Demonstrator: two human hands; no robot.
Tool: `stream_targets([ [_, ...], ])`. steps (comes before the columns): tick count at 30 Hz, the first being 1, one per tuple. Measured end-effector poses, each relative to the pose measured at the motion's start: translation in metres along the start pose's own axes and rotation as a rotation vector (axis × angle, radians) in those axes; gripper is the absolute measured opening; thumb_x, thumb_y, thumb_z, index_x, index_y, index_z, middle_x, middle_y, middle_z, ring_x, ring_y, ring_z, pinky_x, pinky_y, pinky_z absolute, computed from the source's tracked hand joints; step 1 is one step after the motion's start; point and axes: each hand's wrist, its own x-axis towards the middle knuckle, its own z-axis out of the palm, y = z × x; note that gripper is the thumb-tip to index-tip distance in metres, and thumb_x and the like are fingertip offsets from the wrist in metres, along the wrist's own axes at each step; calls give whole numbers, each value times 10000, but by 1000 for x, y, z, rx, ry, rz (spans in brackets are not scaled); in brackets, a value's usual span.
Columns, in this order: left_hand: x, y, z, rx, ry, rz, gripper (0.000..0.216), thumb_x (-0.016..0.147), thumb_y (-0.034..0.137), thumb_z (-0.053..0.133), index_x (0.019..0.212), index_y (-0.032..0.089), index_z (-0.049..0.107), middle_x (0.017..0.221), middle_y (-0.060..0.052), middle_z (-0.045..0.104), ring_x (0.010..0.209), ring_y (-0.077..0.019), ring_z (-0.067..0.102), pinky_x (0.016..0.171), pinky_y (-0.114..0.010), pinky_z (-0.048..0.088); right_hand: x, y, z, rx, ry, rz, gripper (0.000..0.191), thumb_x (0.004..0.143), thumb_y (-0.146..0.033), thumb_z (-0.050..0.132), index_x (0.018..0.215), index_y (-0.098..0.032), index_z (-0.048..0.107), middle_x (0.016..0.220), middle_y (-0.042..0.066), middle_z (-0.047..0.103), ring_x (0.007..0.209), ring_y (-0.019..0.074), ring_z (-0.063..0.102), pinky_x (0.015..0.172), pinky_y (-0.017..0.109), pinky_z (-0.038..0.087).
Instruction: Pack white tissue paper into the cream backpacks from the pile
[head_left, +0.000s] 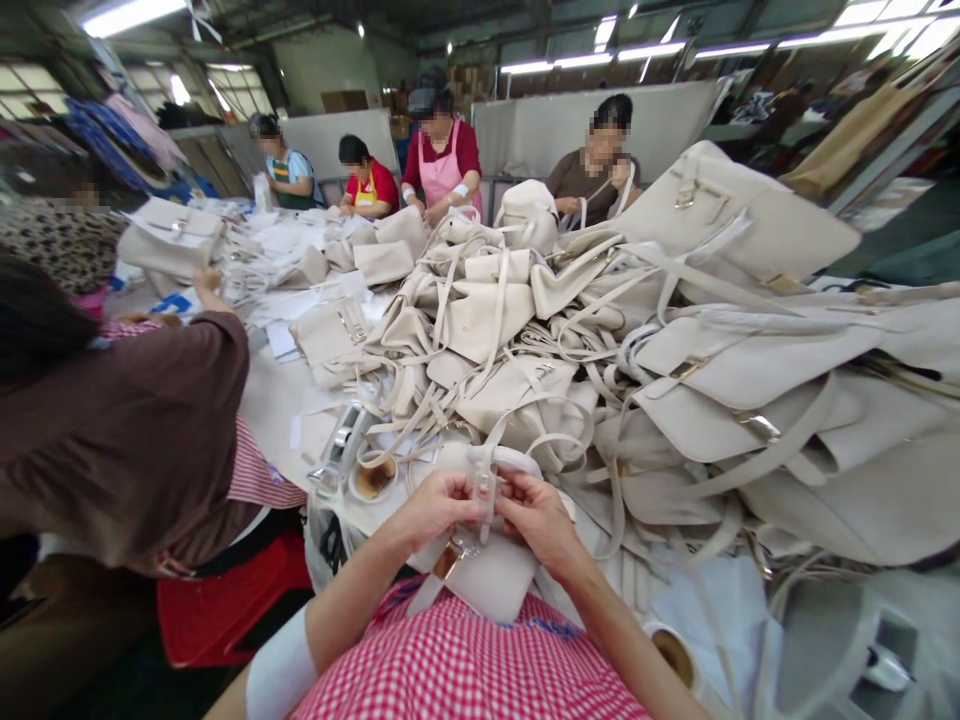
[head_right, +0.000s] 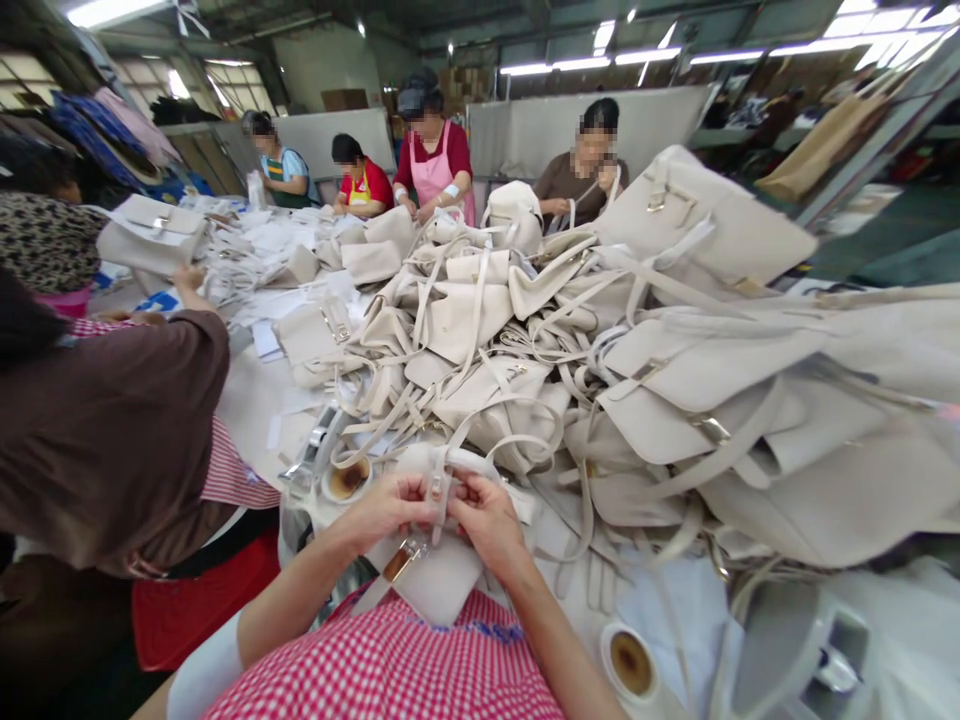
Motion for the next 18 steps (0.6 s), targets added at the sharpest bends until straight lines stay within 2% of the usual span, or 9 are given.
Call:
stream_targets([
  [4,6,-7,5,-42,-36,51,237,561,237,735,757,139,646,654,28,580,565,-90,461,553,-224,337,-3,-2,2,9,-29,-23,312,608,-333,764,889,-198,761,661,-10,630,515,98,426,460,226,321],
  [6,9,-9,6,-37,-43,87,252,578,223,709,809,140,652,701,18,596,597,-100,480,578,-228,360,-5,-4,2,55,-38,7,336,589,-296,782,909,-194,764,671,-14,639,513,89,422,464,217,320],
  [10,11,-12,11,170,147,266,162,639,228,688,764,149,620,706,17,573,664,-125,497,609,-233,376,-6,-6,3,283,-5,101,453,533,-247,846,971,-169,759,744,-3,667,501,49,411,429,166,284],
  [12,11,-13,13,267,219,332,132,678,243,685,742,154,612,695,20,562,683,-130,497,610,-230,375,-7,-7,2,389,30,154,426,492,-263,881,888,-157,765,822,31,698,566,60,498,462,150,362],
  [15,10,-15,16,235,190,333,153,698,262,696,773,151,620,712,13,580,688,-129,508,607,-226,378,-9,-6,1,385,48,191,394,469,-299,897,814,-156,767,826,40,708,633,84,566,525,158,445],
  [18,10,-18,18,65,114,254,220,670,275,724,804,141,613,736,2,599,678,-126,526,612,-232,400,-12,-4,1,218,12,112,343,555,-325,845,843,-154,774,728,20,690,550,69,502,465,158,374],
])
